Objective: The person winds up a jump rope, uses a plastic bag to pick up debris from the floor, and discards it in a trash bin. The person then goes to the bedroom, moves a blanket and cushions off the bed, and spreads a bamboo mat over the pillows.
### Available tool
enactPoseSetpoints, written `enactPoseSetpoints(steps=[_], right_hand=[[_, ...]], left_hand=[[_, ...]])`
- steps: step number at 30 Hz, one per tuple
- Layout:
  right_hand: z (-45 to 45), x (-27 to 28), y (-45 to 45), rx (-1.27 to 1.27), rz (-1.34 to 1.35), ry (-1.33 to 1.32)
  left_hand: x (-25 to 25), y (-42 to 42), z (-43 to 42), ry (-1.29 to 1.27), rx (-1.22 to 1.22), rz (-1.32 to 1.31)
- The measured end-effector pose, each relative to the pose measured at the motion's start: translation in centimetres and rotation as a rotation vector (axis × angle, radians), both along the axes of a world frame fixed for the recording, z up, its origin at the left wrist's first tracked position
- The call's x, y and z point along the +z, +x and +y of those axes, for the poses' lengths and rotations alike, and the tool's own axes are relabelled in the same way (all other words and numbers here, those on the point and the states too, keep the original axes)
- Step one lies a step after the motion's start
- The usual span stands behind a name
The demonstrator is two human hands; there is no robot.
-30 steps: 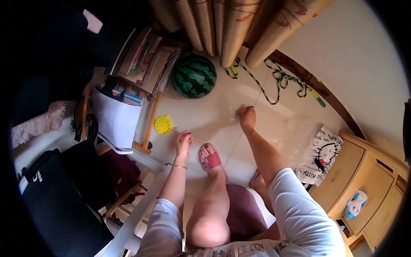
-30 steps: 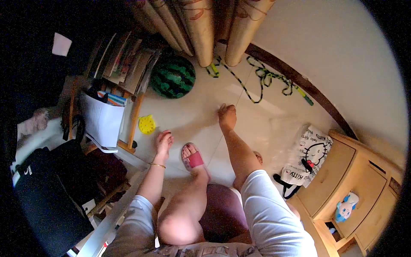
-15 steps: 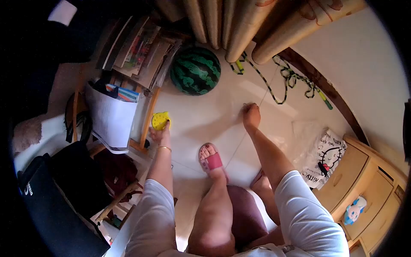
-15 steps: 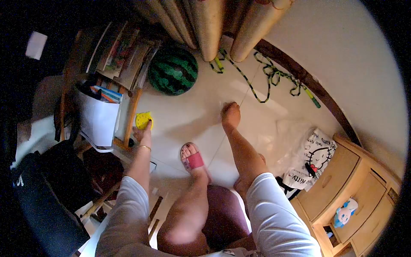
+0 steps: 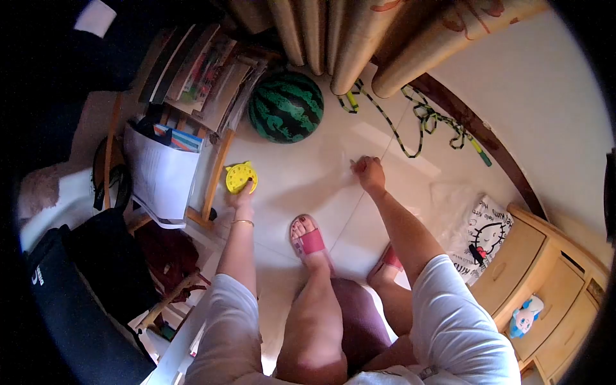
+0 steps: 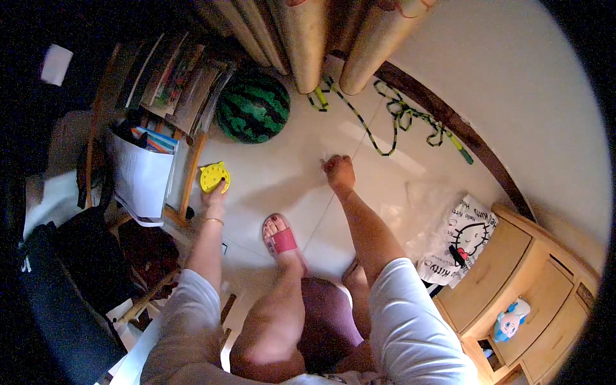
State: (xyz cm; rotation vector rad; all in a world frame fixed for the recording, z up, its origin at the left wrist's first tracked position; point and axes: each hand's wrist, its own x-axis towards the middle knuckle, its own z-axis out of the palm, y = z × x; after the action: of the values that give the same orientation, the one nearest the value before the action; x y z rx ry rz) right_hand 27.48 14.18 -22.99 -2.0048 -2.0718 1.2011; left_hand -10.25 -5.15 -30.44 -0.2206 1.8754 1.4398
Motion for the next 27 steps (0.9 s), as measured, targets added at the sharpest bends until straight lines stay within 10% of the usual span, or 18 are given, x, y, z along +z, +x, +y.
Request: enactPoseSetpoints(steps=[4, 7, 18, 27], right_hand=[[1.0, -0.5, -0.1, -0.012, 0.539, -0.016], [3.0, 11.0, -3.5, -0.098, 0.842, -0.391], [-4.5, 47.2, -5.5, 0.264, 0.965, -0.398], [-16.9, 62.0, -5.6, 0.357, 1.250, -0.345]], left_hand=[[12.1, 6.6, 3.9, -0.041, -0.009, -0.184], [17.9, 9.3, 4.3, 0.127, -0.155, -0.285], [51.2, 17.6, -1.0, 0.562, -0.425, -0.053], [67.0, 20.0, -12.6, 0.863, -0.452, 0.192]])
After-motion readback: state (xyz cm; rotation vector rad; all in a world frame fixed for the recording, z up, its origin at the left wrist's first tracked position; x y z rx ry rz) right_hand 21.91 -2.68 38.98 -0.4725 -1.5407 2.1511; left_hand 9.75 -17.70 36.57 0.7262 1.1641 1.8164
